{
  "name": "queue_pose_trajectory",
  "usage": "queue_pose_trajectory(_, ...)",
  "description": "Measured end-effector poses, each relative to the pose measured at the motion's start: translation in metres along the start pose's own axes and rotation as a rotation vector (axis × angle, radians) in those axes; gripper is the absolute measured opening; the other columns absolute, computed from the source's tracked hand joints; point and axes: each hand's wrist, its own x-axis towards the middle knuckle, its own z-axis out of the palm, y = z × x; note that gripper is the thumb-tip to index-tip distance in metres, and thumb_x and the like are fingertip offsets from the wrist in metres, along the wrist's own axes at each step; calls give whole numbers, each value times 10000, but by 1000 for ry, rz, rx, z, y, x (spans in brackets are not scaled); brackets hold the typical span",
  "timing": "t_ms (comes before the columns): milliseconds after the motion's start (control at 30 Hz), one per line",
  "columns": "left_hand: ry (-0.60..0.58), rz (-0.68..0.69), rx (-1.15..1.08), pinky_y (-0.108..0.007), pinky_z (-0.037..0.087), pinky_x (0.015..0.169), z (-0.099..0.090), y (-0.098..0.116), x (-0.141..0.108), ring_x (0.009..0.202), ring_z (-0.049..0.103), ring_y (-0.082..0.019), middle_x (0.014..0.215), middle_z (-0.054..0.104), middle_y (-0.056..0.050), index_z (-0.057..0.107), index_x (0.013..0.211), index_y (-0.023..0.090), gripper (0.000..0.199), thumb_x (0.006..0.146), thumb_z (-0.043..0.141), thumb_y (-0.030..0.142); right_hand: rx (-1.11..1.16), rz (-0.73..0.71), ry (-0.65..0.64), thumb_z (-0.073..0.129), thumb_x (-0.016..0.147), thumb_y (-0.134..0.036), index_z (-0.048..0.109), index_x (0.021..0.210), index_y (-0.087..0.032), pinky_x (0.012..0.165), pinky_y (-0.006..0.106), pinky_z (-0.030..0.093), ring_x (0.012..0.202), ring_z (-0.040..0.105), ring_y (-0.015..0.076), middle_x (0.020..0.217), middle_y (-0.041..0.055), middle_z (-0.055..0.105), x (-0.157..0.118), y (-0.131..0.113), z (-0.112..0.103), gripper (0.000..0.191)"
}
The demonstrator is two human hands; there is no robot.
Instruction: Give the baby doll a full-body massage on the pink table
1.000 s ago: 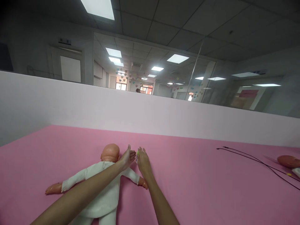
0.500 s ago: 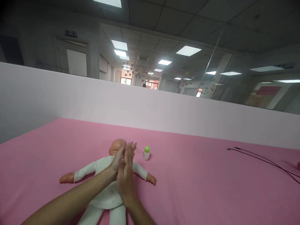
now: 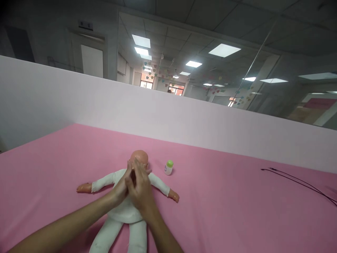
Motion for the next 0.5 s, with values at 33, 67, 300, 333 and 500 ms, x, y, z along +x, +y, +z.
queue_pose_trajectory(33, -23, 41, 74, -397, 470, 1094, -13, 0, 0, 1247, 632, -273, 1288, 712, -108, 689, 1294, 205, 669, 1023, 261, 643, -12, 36, 10, 426, 1027, -550, 402, 1563, -253, 1223, 495, 332, 1482, 403, 287, 1576, 85, 477, 4, 8, -4, 613)
queue_pose_trajectory(67, -26, 91, 189, -405, 478, 1075, -26, -1, 1, 1196, 653, -275, 1245, 731, -98, 715, 1241, 205, 599, 1022, 330, 609, -35, 80, 28, 435, 1027, -534, 456, 1527, -239, 1204, 497, 356, 1448, 447, 290, 1543, 95, 516, 7, 17, -7, 582)
queue_pose_trajectory(300, 108, 194, 1037, -363, 475, 899, -80, -38, 8, 1005, 659, -244, 1102, 727, -80, 706, 990, 195, 187, 956, 546, 287, -345, 134, -73, 534, 987, -272, 648, 1237, -185, 1047, 439, 451, 1184, 608, 290, 1255, 114, 695, 8, 61, 4, 288)
queue_pose_trajectory(333, 88, 182, 1096, -349, 472, 865, -78, -44, 9, 968, 661, -236, 1065, 725, -76, 693, 963, 195, 151, 948, 558, 259, -401, 141, -87, 549, 981, -249, 657, 1196, -167, 1019, 437, 457, 1148, 616, 297, 1210, 124, 707, 7, 60, 10, 254)
queue_pose_trajectory(500, 54, 112, 1390, -358, 433, 748, -62, -58, 17, 847, 661, -258, 913, 715, -109, 671, 876, 164, 170, 947, 517, 167, -692, 165, -125, 552, 970, -167, 684, 982, -165, 877, 427, 452, 982, 630, 304, 989, 128, 727, 8, 61, 30, 133)
